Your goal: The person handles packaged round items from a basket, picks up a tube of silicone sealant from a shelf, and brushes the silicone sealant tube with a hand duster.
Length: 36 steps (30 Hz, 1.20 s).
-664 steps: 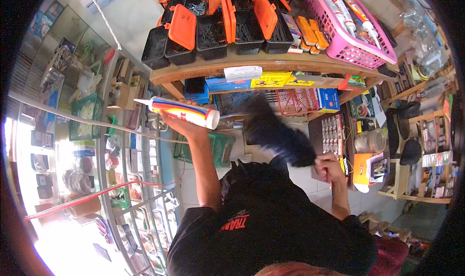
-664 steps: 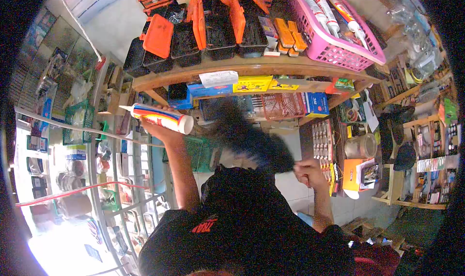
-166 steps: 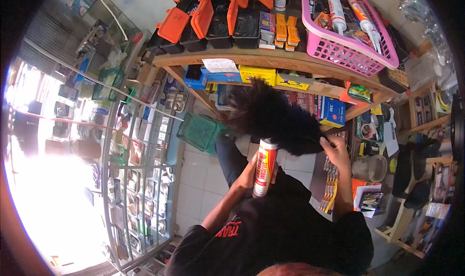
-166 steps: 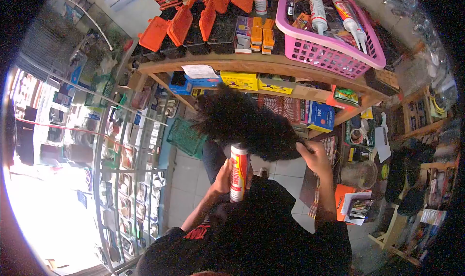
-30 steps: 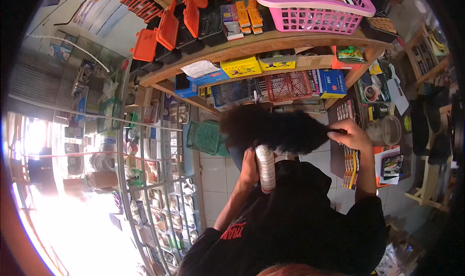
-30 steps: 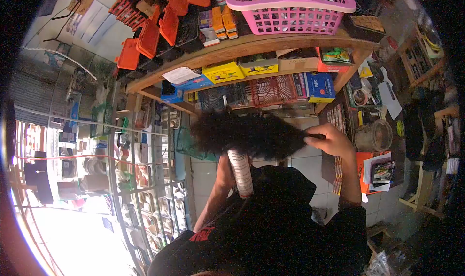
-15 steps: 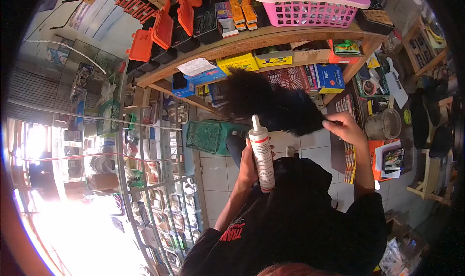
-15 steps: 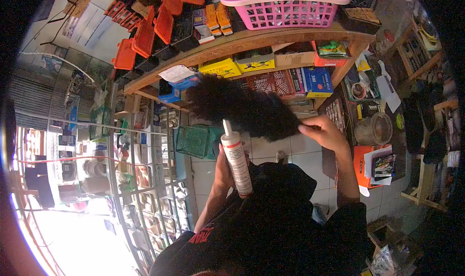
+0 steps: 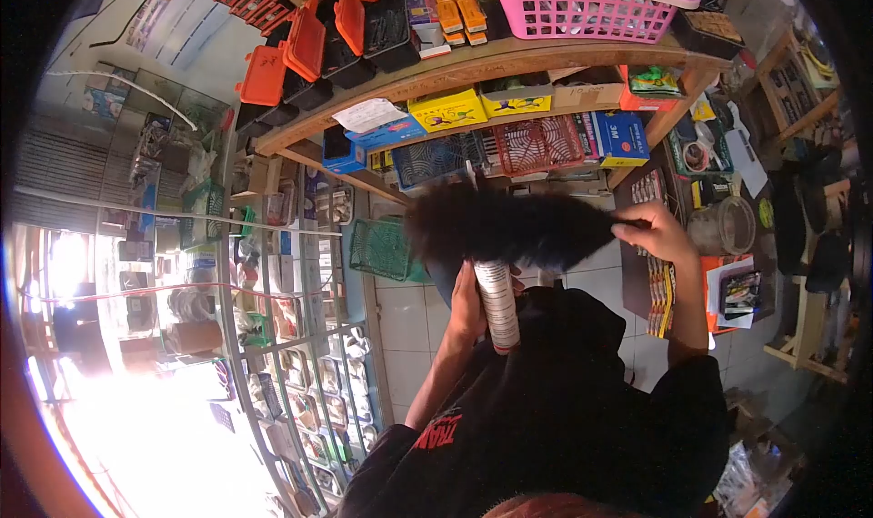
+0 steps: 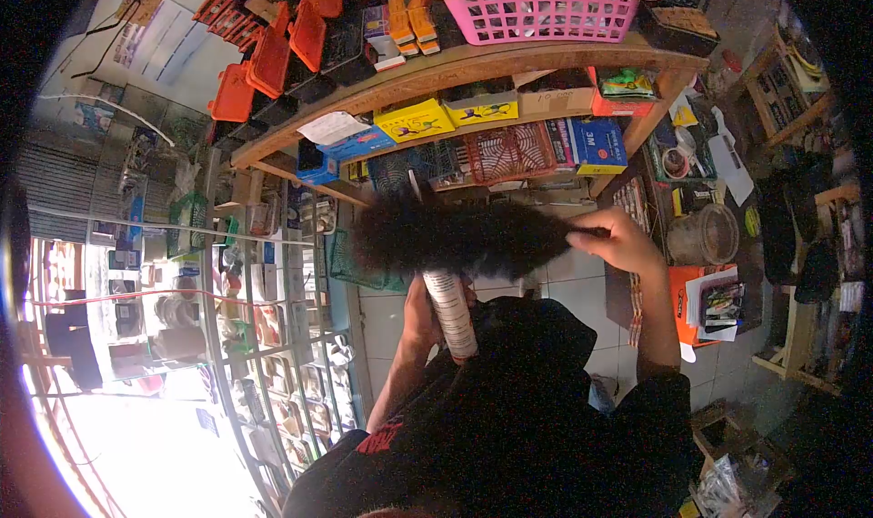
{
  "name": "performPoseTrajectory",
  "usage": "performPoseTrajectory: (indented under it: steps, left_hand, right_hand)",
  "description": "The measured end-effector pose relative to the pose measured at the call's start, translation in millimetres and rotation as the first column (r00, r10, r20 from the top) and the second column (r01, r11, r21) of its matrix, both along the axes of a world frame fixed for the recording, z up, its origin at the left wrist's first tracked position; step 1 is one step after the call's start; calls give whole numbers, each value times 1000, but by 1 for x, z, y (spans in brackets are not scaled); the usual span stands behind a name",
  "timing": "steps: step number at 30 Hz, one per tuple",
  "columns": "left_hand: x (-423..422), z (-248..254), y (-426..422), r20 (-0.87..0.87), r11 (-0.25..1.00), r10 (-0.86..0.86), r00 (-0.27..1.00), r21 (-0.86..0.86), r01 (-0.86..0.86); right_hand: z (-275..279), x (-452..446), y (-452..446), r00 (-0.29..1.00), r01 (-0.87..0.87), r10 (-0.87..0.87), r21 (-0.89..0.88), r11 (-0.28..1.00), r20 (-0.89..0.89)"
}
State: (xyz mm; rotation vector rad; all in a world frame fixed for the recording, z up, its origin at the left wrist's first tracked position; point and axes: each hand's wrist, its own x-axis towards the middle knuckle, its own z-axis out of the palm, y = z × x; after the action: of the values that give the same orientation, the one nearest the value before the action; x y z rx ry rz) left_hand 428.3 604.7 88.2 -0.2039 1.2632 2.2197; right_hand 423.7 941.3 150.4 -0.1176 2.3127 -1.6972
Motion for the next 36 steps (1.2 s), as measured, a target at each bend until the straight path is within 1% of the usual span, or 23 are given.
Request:
performPoseTrajectory:
  steps: [2,3,6,9,12,13,14,15,16,18,19,21,22,24,25,27,28,30,31,32,33,34,36]
  left_hand:
    - [-3,8,6,30,995,32,999,93,-35]
    - [-4,7,5,18,990,22,1000,140,-25]
    - [-2,9,5,-203,998,-6,979,53,17]
    - [0,4,2,-176,997,16,984,73,-3]
    - [-1,13,7,-158,997,50,986,58,-41]
    - [-1,19,10,-170,997,71,983,34,-66]
    - [1,4,3,-149,998,49,988,52,-41]
    - [5,-24,-10,-129,997,26,991,70,-17]
    - [6,-39,-17,-109,996,2,994,88,7]
    - [2,-18,-8,-97,998,25,995,54,-20]
    - [1,-10,-5,-88,999,36,995,37,-33]
    - [2,-9,-4,-55,994,47,997,102,-41]
    - [2,-8,-4,-38,990,51,998,134,-45]
    - [5,-20,-8,-74,993,24,997,118,-15]
    - [7,-24,-10,-91,994,10,996,109,0]
    - [4,-5,0,-18,989,70,997,134,-67]
    - [2,2,4,20,984,99,995,145,-101]
    - [4,-7,3,33,981,78,996,177,-83]
    - [6,-20,-1,32,979,53,998,196,-59]
    - [6,-19,-2,30,976,28,999,215,-34]
    - [6,-17,-2,-109,978,9,994,206,14]
    - [6,-14,0,-125,986,27,992,164,-7]
    - [3,13,11,-153,995,63,986,80,-51]
  right_hand:
    - [-5,-4,5,996,74,-72,40,996,-50]
    - [-7,-4,4,995,85,-83,50,995,-49]
    - [2,-6,8,988,-135,140,83,987,-58]
    - [7,-4,-1,999,33,-33,-15,999,1]
    - [-1,-9,3,999,-36,36,97,995,8]
    - [-3,-9,3,998,-68,69,84,994,-7]
    - [-5,-8,3,994,-101,102,71,992,-22]
    - [-6,-9,2,990,-133,136,59,989,-39]
    - [-4,-10,2,996,-83,84,59,995,-16]
    - [-1,-11,2,999,20,-22,62,998,32]
    - [-1,-11,3,1000,-8,7,65,998,21]
    - [-1,-11,4,998,-62,63,76,995,-4]
    - [2,-11,3,995,-95,94,80,992,13]
    - [10,-10,2,986,-161,157,86,983,48]
    - [9,-10,2,993,-103,97,89,991,64]
    - [7,-10,3,995,13,-22,99,995,100]
    - [6,-9,4,997,-25,18,89,996,81]
    - [6,-9,5,994,-101,98,70,992,42]
    - [1,-8,7,986,-153,158,100,983,-44]
    - [0,-7,6,994,-107,110,85,991,-27]
    - [-1,-7,6,998,-61,62,72,996,-10]
    - [-1,-7,6,1000,-14,14,59,998,7]
    - [1,-8,6,999,-32,32,79,996,3]
